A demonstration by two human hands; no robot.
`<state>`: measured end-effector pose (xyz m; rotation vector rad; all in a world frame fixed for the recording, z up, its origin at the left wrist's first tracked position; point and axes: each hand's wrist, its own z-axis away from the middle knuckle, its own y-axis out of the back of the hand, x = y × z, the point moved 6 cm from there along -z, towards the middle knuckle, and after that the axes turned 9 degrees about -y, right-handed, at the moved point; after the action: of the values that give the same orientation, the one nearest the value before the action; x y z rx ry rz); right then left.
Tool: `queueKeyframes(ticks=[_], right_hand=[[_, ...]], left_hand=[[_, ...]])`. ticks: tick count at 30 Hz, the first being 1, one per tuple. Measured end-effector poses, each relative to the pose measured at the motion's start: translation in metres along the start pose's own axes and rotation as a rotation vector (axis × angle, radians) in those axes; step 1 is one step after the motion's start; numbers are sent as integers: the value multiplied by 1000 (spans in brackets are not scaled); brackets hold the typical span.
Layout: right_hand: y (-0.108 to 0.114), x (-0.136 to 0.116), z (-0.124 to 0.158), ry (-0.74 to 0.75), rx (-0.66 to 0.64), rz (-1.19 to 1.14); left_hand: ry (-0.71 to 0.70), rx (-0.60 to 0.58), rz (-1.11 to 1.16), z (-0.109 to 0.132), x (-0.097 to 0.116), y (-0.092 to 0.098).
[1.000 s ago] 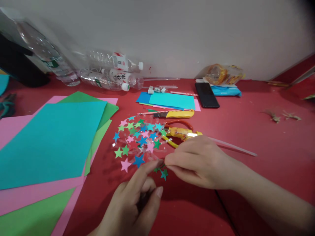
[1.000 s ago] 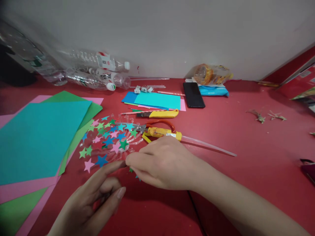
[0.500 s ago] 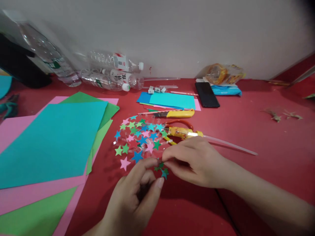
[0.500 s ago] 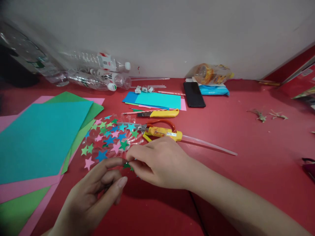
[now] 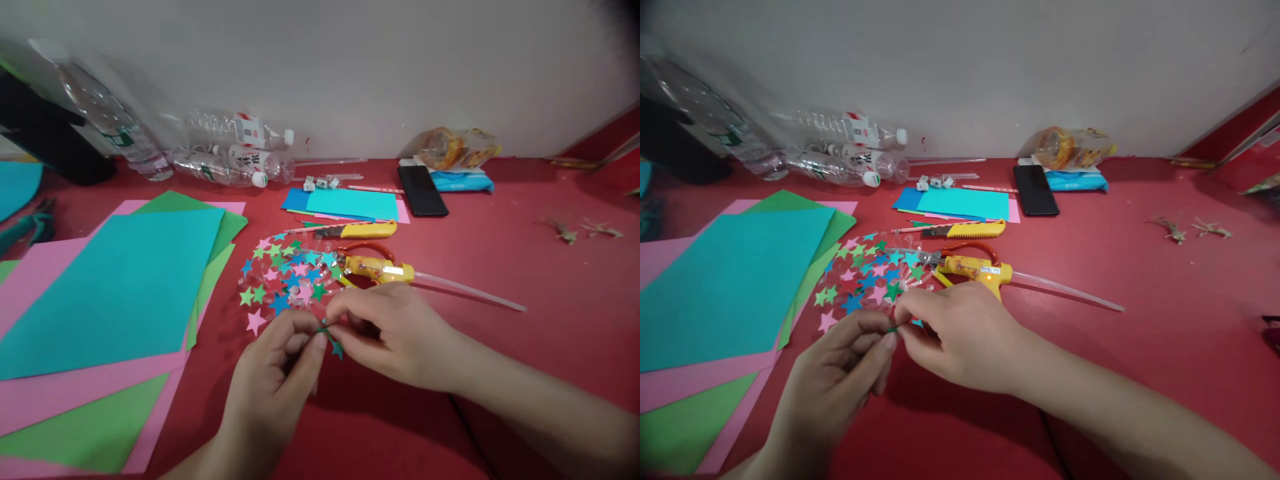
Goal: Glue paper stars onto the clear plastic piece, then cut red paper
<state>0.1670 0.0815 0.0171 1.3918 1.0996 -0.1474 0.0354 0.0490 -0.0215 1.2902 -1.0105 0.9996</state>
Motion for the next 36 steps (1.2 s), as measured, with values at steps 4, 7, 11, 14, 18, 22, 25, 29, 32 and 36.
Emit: queueKeyframes(ticks=[4, 7, 11, 14, 18, 22, 25, 29, 32, 36], right_hand=[[0, 0, -1, -32, 0, -18], [0, 0, -1, -43, -3, -17], [0, 0, -1, -43, 0, -12], [-1, 1, -1, -38, 3, -10], [-1, 1, -1, -27, 12, -20], [-1, 2, 0, -46, 9, -23], [0, 2, 0, -44, 11, -22], [1, 2, -1, -35, 11, -20], [2, 1, -1, -31, 12, -18], [2, 0, 0, -19, 18, -16]], left_hand=[[14, 26, 42, -1, 0, 2], [7, 47, 34, -2, 0, 4], [-14, 59, 2, -2, 3, 5], [-9, 83, 3, -1, 4, 5], [22, 105, 35, -1, 4, 6], [78, 121, 52, -2, 0, 8], [95, 121, 64, -2, -1, 9], [88, 115, 87, -3, -2, 9], [83, 116, 78, -3, -2, 10], [75, 124, 68, -2, -2, 10]])
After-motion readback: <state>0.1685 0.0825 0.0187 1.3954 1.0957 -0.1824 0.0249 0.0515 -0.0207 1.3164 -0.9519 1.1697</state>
